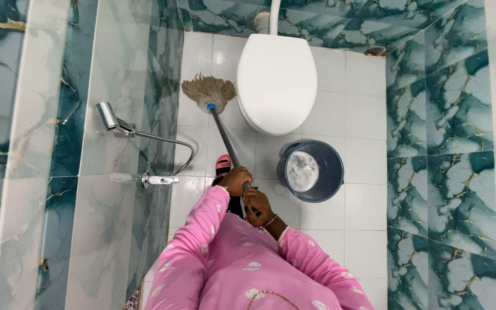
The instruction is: The person cleans the floor by dipping a mop into a bucket of soapy water, wringing it out by hand, and then pushing it across the tile surface.
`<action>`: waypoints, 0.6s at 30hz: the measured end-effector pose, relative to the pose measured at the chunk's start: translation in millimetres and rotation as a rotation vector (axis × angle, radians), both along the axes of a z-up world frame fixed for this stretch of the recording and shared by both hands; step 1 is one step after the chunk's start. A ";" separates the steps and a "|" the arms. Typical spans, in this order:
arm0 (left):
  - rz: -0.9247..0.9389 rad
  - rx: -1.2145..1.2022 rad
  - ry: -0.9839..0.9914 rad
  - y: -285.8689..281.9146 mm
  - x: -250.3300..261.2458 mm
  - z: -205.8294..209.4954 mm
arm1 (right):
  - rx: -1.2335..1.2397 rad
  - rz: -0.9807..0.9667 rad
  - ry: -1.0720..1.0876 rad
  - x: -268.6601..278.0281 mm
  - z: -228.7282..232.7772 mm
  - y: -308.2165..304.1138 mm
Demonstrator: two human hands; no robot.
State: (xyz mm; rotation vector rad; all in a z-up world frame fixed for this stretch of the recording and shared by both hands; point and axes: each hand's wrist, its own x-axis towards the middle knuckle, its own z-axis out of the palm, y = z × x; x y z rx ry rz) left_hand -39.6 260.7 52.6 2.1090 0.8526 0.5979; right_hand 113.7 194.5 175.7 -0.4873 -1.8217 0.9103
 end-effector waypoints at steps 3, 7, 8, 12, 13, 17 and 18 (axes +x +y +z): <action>0.022 -0.013 -0.001 26.5 -4.5 1.1 | 0.018 -0.013 0.102 -10.1 -7.2 21.8; 0.022 -0.003 0.020 79.4 -8.0 0.8 | -0.017 -0.122 0.138 -19.6 -17.6 74.5; 0.040 -0.024 0.045 94.2 -9.6 -0.3 | -0.003 -0.129 0.152 -22.9 -20.1 90.5; 0.115 0.024 0.033 154.6 -23.5 -0.7 | -0.042 -0.142 0.168 -38.2 -28.5 151.8; 0.113 0.016 0.040 168.1 -28.9 -0.6 | -0.061 -0.162 0.183 -43.9 -31.6 167.7; 0.126 -0.037 -0.024 240.5 -51.3 -14.1 | -0.010 -0.237 0.261 -72.0 -50.9 236.9; 0.116 -0.009 -0.063 259.5 -54.6 -19.3 | 0.020 -0.280 0.266 -77.8 -55.9 255.3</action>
